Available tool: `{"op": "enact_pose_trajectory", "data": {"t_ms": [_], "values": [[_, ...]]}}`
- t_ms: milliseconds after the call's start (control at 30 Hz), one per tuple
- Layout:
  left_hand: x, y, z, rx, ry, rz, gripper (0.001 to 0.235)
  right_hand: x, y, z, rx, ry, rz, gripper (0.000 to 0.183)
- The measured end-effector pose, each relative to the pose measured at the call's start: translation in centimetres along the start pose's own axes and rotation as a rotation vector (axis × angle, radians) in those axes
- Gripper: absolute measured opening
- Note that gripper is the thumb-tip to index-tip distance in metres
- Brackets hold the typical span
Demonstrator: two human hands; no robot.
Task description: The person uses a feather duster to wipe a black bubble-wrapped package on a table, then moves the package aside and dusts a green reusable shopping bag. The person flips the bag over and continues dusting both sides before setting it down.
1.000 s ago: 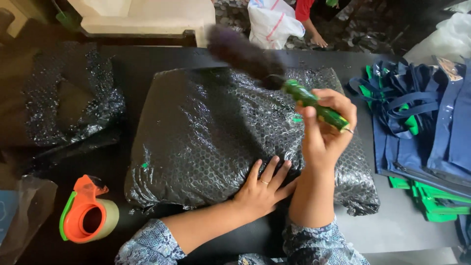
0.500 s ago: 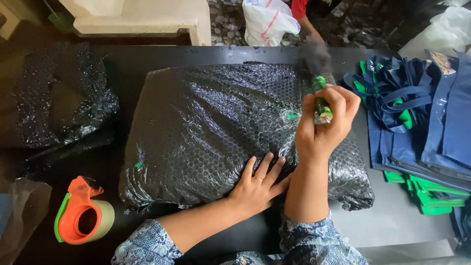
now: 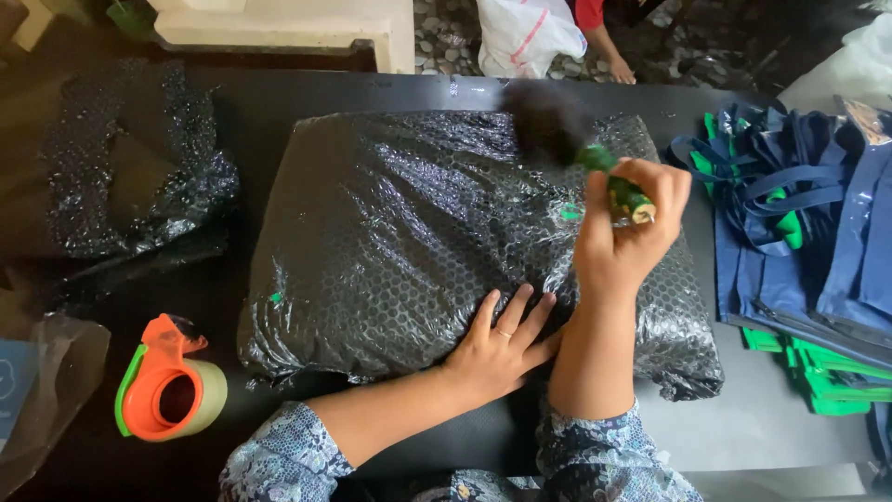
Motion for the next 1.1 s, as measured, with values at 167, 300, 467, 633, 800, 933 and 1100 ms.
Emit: {"op": "enact_pose_trajectory", "data": {"t_ms": [167, 300, 467, 633, 800, 933, 1100], "values": [[-0.2, 0.0, 0.0, 0.005, 0.020, 0.015, 0.119, -0.4, -0.1, 0.3, 0.013, 0.065, 0.005, 0.017], [0.5, -0.1, -0.2, 0.013, 0.010, 0.030, 0.112, -1.1, -0.1, -2.0, 0.043, -0.174, -0.142, 0.011], [0.1, 0.0, -0.1, 0.014, 0.008, 0.025, 0.112, -3.9, 2.1, 1.7, -0.072, -0.678, -0.452, 0.016], [-0.1, 0.2, 0.2, 0.043, 0.027, 0.040, 0.106, -5.3, 3.4, -1.4, -0.124, -0.854, -0.760, 0.020], [0.0, 0.3, 0.2, 0.063, 0.059, 0.122, 0.091, -6.9, 3.3, -3.4, -0.109, -0.478, -0.737, 0.010], [0.6, 0.0, -0.2, 0.056, 0.074, 0.143, 0.084, -7.1, 3.7, -3.9, -0.024, -0.414, -0.724, 0.009], [0.3, 0.1, 0.0, 0.051, 0.020, 0.113, 0.100, -5.4, 4.2, -1.0, -0.079, -0.874, -0.726, 0.016]]}}
Point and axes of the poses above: each hand's wrist, its own y-axis away from the middle knuckle, its own x-axis out of the back of the hand, z = x × y, the point moved 9 cm from there along -y, towards the middle knuckle, and after that the axes turned 8 degrees about -x, right-handed, at the moved point
